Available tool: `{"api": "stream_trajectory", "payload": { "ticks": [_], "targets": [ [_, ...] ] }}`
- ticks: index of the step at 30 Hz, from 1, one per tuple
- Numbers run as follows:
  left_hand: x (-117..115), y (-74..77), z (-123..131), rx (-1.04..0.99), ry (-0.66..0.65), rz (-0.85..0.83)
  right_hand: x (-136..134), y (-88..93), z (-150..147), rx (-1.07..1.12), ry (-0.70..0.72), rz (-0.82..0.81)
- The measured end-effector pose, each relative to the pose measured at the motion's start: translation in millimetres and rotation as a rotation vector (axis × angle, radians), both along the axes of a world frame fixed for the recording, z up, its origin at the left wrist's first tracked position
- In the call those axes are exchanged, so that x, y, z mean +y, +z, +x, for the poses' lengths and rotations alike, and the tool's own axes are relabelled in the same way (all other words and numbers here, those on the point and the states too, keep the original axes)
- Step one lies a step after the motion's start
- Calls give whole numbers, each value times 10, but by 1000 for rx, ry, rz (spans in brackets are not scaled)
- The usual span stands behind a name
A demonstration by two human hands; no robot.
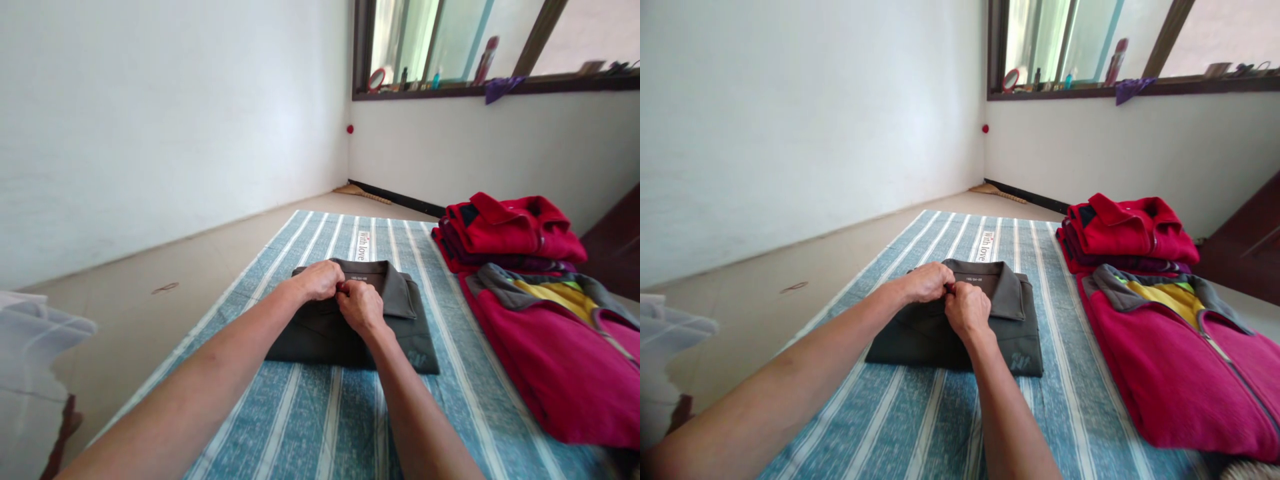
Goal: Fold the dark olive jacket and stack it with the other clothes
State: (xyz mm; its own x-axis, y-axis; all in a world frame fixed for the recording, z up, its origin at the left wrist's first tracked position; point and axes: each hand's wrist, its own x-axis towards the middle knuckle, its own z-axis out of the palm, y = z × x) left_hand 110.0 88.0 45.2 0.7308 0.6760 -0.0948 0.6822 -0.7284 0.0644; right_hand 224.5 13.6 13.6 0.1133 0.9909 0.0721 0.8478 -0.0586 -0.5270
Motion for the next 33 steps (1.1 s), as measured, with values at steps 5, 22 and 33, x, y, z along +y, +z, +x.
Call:
{"api": "stream_trajectory", "payload": {
  "ticks": [5, 22, 33],
  "targets": [
    [104, -107, -66, -101, -23, -30, -6, 35, 25, -17, 64, -38],
    [18, -72, -43, -3, -66, -57, -34, 79, 18, -59, 85, -62],
    [31, -53, -43, -2, -59, -66, -35, 116, 62, -67, 152, -81]
  ]
}}
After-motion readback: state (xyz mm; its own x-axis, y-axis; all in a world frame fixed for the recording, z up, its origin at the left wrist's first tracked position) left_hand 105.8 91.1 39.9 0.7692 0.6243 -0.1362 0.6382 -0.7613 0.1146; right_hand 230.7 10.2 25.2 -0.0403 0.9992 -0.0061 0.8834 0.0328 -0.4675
